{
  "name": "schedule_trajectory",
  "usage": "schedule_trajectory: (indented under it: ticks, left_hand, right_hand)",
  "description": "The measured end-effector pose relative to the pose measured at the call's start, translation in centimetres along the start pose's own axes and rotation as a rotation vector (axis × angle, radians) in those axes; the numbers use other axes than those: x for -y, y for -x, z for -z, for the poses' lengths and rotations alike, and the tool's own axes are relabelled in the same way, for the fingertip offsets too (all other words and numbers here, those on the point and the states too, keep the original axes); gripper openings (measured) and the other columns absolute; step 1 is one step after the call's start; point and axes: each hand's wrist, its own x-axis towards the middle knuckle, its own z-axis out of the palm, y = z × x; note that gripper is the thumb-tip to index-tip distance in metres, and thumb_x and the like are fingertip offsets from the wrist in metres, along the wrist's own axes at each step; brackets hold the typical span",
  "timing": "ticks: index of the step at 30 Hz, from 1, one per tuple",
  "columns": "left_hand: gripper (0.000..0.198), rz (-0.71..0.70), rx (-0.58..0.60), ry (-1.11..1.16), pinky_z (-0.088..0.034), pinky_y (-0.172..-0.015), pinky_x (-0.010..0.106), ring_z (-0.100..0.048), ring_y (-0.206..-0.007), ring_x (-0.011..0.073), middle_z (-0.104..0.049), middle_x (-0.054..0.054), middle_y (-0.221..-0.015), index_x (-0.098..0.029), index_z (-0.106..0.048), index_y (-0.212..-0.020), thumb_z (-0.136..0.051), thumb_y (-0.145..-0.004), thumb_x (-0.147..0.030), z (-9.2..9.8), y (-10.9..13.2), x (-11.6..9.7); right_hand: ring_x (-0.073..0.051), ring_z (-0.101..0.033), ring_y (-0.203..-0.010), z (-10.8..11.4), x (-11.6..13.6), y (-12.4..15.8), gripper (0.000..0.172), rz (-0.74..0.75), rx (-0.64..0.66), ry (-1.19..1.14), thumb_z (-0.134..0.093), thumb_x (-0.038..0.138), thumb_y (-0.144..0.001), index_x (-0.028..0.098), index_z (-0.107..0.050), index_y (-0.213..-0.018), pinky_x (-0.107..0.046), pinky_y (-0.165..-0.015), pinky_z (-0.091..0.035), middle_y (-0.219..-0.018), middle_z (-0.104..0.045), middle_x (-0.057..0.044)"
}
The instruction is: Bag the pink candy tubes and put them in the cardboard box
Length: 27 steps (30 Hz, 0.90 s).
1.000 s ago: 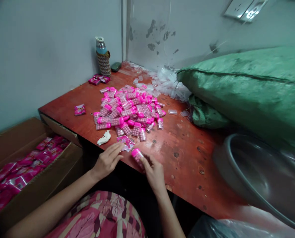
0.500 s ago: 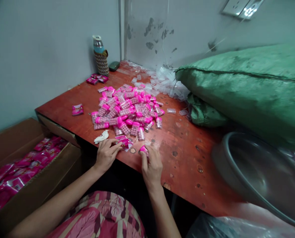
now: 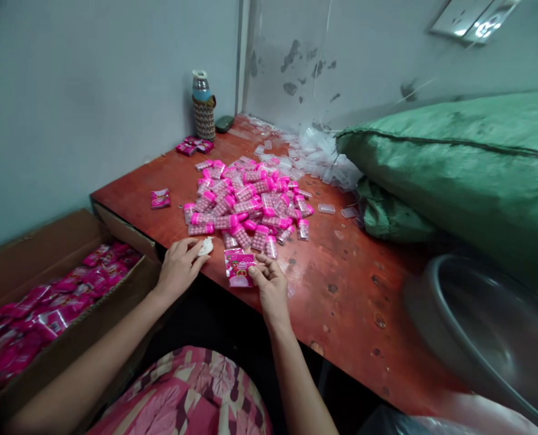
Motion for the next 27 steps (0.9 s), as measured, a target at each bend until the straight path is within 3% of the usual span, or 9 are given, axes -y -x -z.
schedule_trajectory:
  ticks: [3, 5, 8, 10, 12, 15, 18, 23, 27]
  left_hand:
    - [0.028, -0.035, 0.05, -0.06, -0.039, -0.079, 0.04, -0.049, -0.093, 0.0244, -0.06, 0.008, -0.097, -0.02, -0.06, -0.104, -0.053, -0.078, -0.028, -0.7, -0.4, 1.5]
    - [0.022, -0.026, 0.009, -0.004, -0.039, -0.08, 0.039, -0.05, -0.093, 0.0232, -0.061, 0.007, -0.095, -0.02, -0.064, -0.096, -0.054, -0.078, -0.027, -1.0, -0.4, 1.7]
    - [0.019, 0.009, -0.082, 0.163, -0.037, -0.087, 0.04, -0.049, -0.099, 0.024, -0.061, 0.008, -0.102, -0.02, -0.066, -0.089, -0.059, -0.074, -0.029, -0.5, -0.1, 0.8]
    - [0.031, 0.079, -0.076, 0.359, -0.037, -0.089, 0.039, -0.05, -0.102, 0.0252, -0.059, 0.008, -0.108, -0.019, -0.064, -0.097, -0.064, -0.068, -0.033, 0.3, 0.3, -0.6]
    - [0.041, 0.215, 0.086, 0.651, -0.042, -0.084, 0.037, -0.055, -0.095, 0.0248, -0.063, 0.008, -0.103, -0.018, -0.063, -0.101, -0.066, -0.065, -0.038, 1.1, 0.7, -2.3]
    - [0.032, 0.452, 0.452, 1.158, -0.048, -0.075, 0.034, -0.061, -0.08, 0.021, -0.067, 0.006, -0.084, -0.014, -0.067, -0.088, -0.058, -0.072, -0.04, 1.5, 1.1, -4.8]
    - [0.028, 0.661, 0.542, 1.443, -0.049, -0.073, 0.032, -0.062, -0.076, 0.018, -0.067, 0.006, -0.08, -0.012, -0.067, -0.082, -0.062, -0.07, -0.037, 1.0, 1.4, -6.0]
    - [0.024, 0.803, 0.561, 1.378, -0.05, -0.064, 0.025, -0.061, -0.065, 0.014, -0.067, 0.006, -0.071, -0.01, -0.068, -0.072, -0.069, -0.063, -0.033, 0.3, 2.0, -6.1]
    - [0.021, 0.866, 0.527, 1.337, -0.05, -0.06, 0.024, -0.059, -0.056, 0.0115, -0.064, 0.003, -0.059, -0.011, -0.066, -0.061, -0.071, -0.059, -0.031, 0.1, 2.7, -6.3]
  right_hand:
    - [-0.007, -0.05, -0.053, -0.7, 0.0, 0.2, 0.027, 0.016, 0.011, -0.009, -0.066, 0.025, -0.067, 0.019, -0.058, -0.092, -0.02, -0.054, -0.041, -0.063, -0.058, 0.005]
    - [-0.007, -0.05, -0.053, -1.0, 0.2, 0.3, 0.026, 0.005, 0.016, -0.024, -0.066, 0.025, -0.067, 0.02, -0.058, -0.092, -0.02, -0.053, -0.041, -0.064, -0.058, 0.005]
    - [-0.006, -0.049, -0.051, -1.2, 0.5, 0.4, 0.026, -0.017, 0.014, -0.047, -0.066, 0.025, -0.067, 0.02, -0.058, -0.091, -0.019, -0.052, -0.04, -0.064, -0.058, 0.005]
    - [-0.006, -0.049, -0.049, -1.1, 0.6, 0.4, 0.025, -0.026, 0.025, -0.067, -0.066, 0.024, -0.067, 0.02, -0.058, -0.09, -0.019, -0.051, -0.04, -0.063, -0.058, 0.005]
    - [-0.006, -0.049, -0.049, -1.1, 0.7, 0.4, 0.025, -0.04, 0.044, -0.087, -0.066, 0.024, -0.067, 0.02, -0.058, -0.09, -0.018, -0.05, -0.039, -0.064, -0.058, 0.005]
    - [-0.006, -0.047, -0.049, -1.3, 0.6, 0.5, 0.026, -0.054, 0.079, -0.07, -0.067, 0.024, -0.066, 0.019, -0.058, -0.09, -0.018, -0.05, -0.037, -0.061, -0.057, 0.006]
    - [-0.006, -0.046, -0.049, -1.5, 0.2, 1.0, 0.027, -0.021, 0.112, 0.013, -0.067, 0.024, -0.066, 0.018, -0.058, -0.091, -0.018, -0.05, -0.036, -0.056, -0.053, 0.007]
    - [-0.012, -0.054, -0.058, 0.7, 0.2, 2.0, 0.023, 0.05, 0.106, 0.257, -0.06, 0.032, -0.072, 0.019, -0.059, -0.091, -0.024, -0.056, -0.042, -0.064, -0.059, 0.003]
    - [-0.019, -0.058, -0.077, 4.9, 1.5, 2.0, 0.025, 0.229, -0.121, 0.784, -0.052, 0.037, -0.078, 0.019, -0.062, -0.092, -0.031, -0.071, -0.043, -0.089, -0.065, -0.006]
